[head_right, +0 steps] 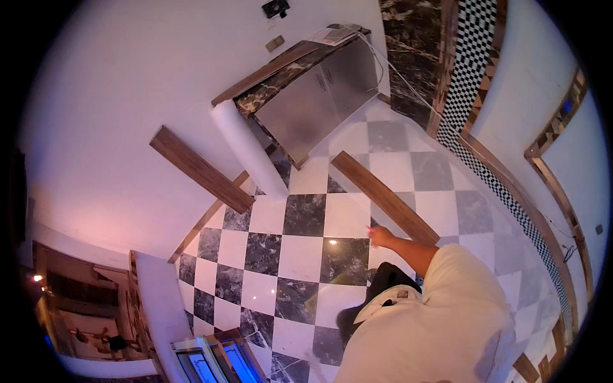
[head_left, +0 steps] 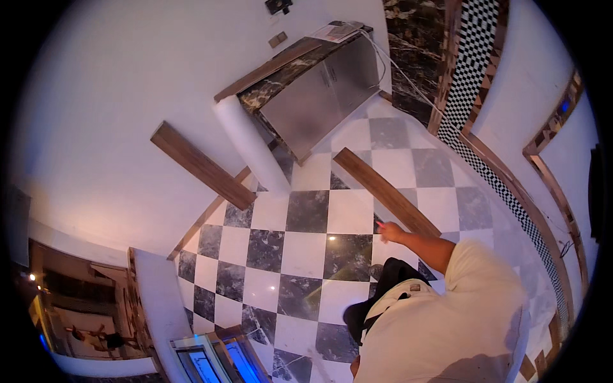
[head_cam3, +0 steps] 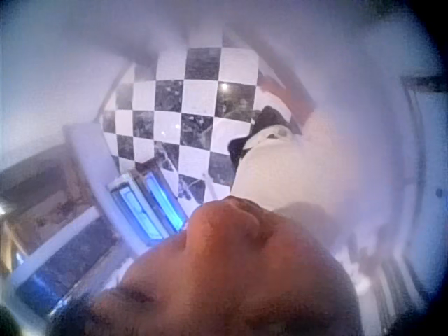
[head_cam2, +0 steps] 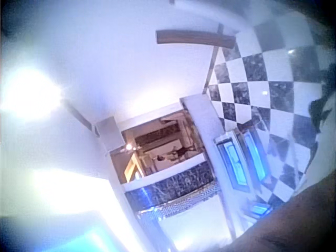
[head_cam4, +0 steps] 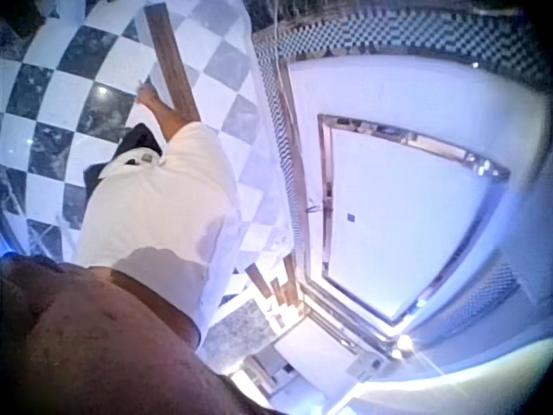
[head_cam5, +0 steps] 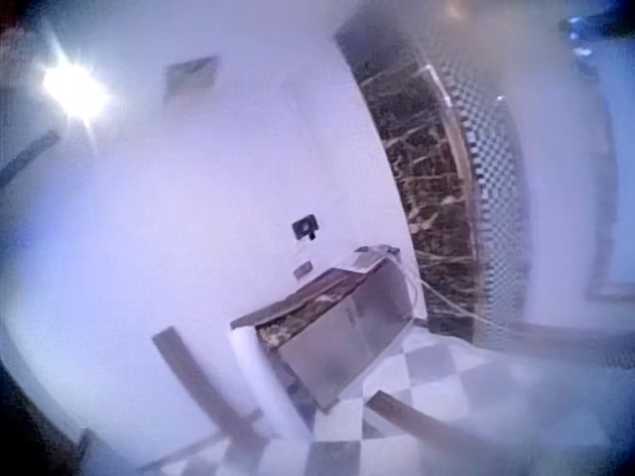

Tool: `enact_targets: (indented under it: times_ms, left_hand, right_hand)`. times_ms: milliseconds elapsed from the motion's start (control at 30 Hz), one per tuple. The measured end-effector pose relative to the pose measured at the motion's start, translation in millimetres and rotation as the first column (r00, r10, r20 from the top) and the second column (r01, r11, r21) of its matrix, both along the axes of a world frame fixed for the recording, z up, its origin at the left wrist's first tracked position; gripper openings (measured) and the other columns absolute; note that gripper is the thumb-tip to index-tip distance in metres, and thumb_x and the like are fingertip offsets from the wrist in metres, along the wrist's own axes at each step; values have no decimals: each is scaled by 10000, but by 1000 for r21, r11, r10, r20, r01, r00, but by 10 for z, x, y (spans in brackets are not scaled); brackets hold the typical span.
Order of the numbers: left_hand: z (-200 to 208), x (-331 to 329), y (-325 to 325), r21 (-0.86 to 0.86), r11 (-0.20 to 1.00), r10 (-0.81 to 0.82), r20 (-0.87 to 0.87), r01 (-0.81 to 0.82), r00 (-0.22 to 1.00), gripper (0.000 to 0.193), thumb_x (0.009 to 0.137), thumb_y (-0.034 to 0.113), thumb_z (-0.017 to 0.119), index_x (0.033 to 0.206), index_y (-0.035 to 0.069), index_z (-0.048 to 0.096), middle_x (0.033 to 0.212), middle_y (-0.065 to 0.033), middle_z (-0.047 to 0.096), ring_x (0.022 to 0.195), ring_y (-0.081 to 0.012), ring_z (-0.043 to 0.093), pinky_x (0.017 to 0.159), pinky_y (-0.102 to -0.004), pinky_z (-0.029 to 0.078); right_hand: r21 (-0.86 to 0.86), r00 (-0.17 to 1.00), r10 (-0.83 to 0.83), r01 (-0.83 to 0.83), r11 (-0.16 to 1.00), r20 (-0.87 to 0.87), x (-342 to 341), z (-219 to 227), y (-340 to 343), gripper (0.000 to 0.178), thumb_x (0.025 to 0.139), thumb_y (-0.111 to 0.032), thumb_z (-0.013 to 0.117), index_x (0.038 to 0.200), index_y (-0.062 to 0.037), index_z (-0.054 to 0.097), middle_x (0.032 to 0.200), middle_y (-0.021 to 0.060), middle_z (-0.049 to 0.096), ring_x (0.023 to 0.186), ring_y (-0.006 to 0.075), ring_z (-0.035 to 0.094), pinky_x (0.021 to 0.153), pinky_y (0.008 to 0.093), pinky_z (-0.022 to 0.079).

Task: The person fits wooden-style planks onto a white underlay by aligning them by hand and marking measurements using a pencil and a square tool.

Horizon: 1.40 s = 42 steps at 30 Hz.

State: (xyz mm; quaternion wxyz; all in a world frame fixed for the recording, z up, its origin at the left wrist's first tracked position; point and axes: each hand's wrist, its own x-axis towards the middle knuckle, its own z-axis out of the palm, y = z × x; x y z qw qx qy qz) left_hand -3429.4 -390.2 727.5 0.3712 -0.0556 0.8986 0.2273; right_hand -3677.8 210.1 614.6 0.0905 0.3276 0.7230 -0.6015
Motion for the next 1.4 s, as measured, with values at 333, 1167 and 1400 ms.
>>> enact_targets:
  times_ms: [333,1167,1400]
  left_hand:
    - [-940,-2510,-459,118,991,66,-63,-58,996,371,910,428,553,948,76,666,898,-203,691,839,-404,663,706,-503,494]
    - [-483,-8969,-379,-131,945,-305,-13,300,952,293,879,213,595,1112,61,686,1082,-129,713,957,-311,682,798,-447,540]
    - [288,-9347,-275,253,285,816,441,-924,373,334,971,296,568,1132,10,626,1005,-130,682,881,-264,682,744,-388,568]
  right_hand:
    - [113,987,-74,59,992,140,-2273,232,-78,246,819,-208,629,682,-8,667,602,129,657,464,219,625,478,392,510]
    - [506,975,219,-168,846,-43,-8853,785,-649,374,966,-283,442,742,-32,604,686,187,632,697,399,626,706,503,491]
    - [652,771,350,109,750,-532,-12128,3026,-963,143,928,-178,561,947,-44,609,923,202,628,888,420,610,744,492,504]
